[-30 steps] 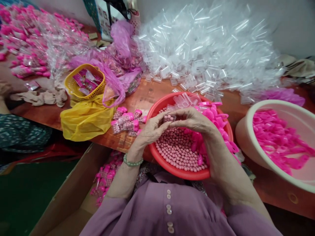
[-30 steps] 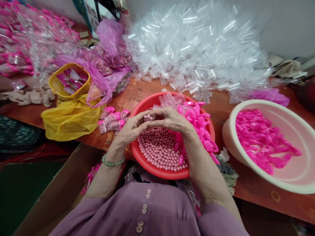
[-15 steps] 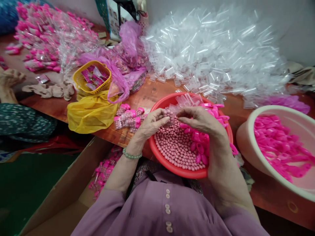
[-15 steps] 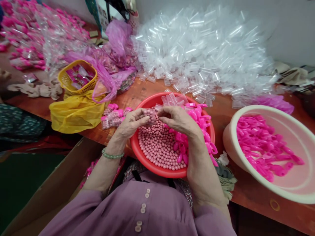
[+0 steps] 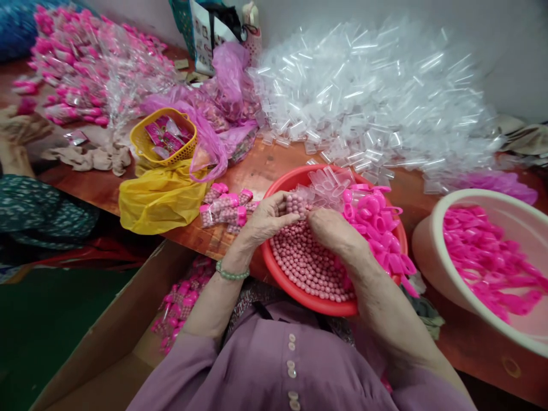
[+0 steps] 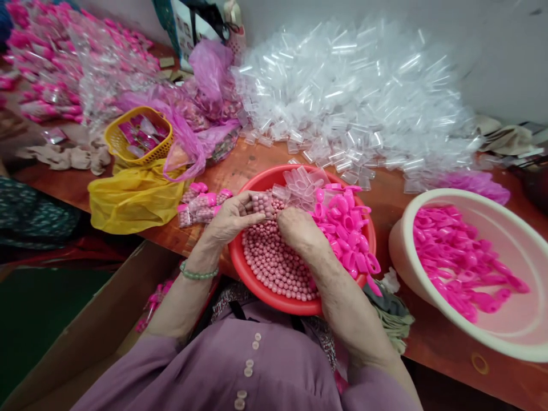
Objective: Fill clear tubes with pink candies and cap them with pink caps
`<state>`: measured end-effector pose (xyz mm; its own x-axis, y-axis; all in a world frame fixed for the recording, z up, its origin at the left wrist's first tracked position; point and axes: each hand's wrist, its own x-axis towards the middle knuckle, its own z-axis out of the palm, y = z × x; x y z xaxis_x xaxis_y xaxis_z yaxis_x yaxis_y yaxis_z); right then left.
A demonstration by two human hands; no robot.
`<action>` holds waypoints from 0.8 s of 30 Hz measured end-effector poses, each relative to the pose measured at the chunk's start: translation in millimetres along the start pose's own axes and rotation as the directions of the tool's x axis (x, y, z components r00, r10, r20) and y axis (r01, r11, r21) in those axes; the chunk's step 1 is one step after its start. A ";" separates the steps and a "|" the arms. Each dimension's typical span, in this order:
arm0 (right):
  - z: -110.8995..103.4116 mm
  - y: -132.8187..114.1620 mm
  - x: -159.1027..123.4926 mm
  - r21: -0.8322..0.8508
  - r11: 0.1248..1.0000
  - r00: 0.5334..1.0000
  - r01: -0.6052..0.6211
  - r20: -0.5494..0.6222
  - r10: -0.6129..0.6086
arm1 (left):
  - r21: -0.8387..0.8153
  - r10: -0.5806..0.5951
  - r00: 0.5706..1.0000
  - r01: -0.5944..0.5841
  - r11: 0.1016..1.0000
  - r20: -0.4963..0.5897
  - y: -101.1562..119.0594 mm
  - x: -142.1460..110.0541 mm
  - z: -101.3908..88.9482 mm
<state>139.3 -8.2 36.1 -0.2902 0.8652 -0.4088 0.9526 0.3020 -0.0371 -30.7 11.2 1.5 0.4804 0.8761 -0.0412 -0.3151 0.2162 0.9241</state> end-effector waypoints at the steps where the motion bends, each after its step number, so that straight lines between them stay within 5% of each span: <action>1: -1.3 1.9 0.1 0.006 1.000 1.000 0.006 0.003 -0.006 | -0.004 -0.003 1.000 0.003 1.000 0.008 -0.1 0.0 0.6; 4: -7.1 9.6 -2.8 0.061 0.998 0.998 0.027 -0.059 -0.024 | -0.031 -0.018 1.000 0.019 0.999 0.022 -0.1 0.4 2.0; 6: -11.0 16.5 -6.2 0.186 0.981 0.974 0.063 -0.227 -0.019 | -0.043 -0.018 1.000 0.019 0.999 0.013 0.5 0.9 2.1; 10: -13.8 27.6 -7.4 0.561 0.766 0.757 0.314 -0.635 0.154 | -0.039 -0.003 1.000 0.004 0.999 0.024 2.9 1.0 0.7; 12: -12.5 28.6 -3.0 0.680 0.577 0.653 0.453 -0.694 0.304 | -0.049 -0.021 0.999 0.023 0.999 0.038 3.8 0.4 -0.2; 14: -10.7 26.6 2.8 0.734 0.404 0.609 0.546 -0.679 0.410 | -0.083 -0.034 0.999 0.036 0.996 0.026 3.9 0.2 -1.0; 18: -9.9 21.8 7.0 0.782 0.228 0.663 0.580 -0.616 0.426 | -0.193 -0.011 0.998 -0.001 0.981 -0.061 1.6 1.9 -3.2; 24: -16.3 25.0 -3.9 0.857 0.207 0.820 0.472 -0.513 0.254 | -0.190 0.058 0.994 -0.075 0.979 -0.090 -1.9 4.9 -5.0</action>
<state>162.7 2.5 51.7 -0.0427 0.9914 0.1236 0.1382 0.1284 -0.9820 -31.8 17.3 -2.3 0.3856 0.9224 -0.0210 -0.5002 0.2282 0.8353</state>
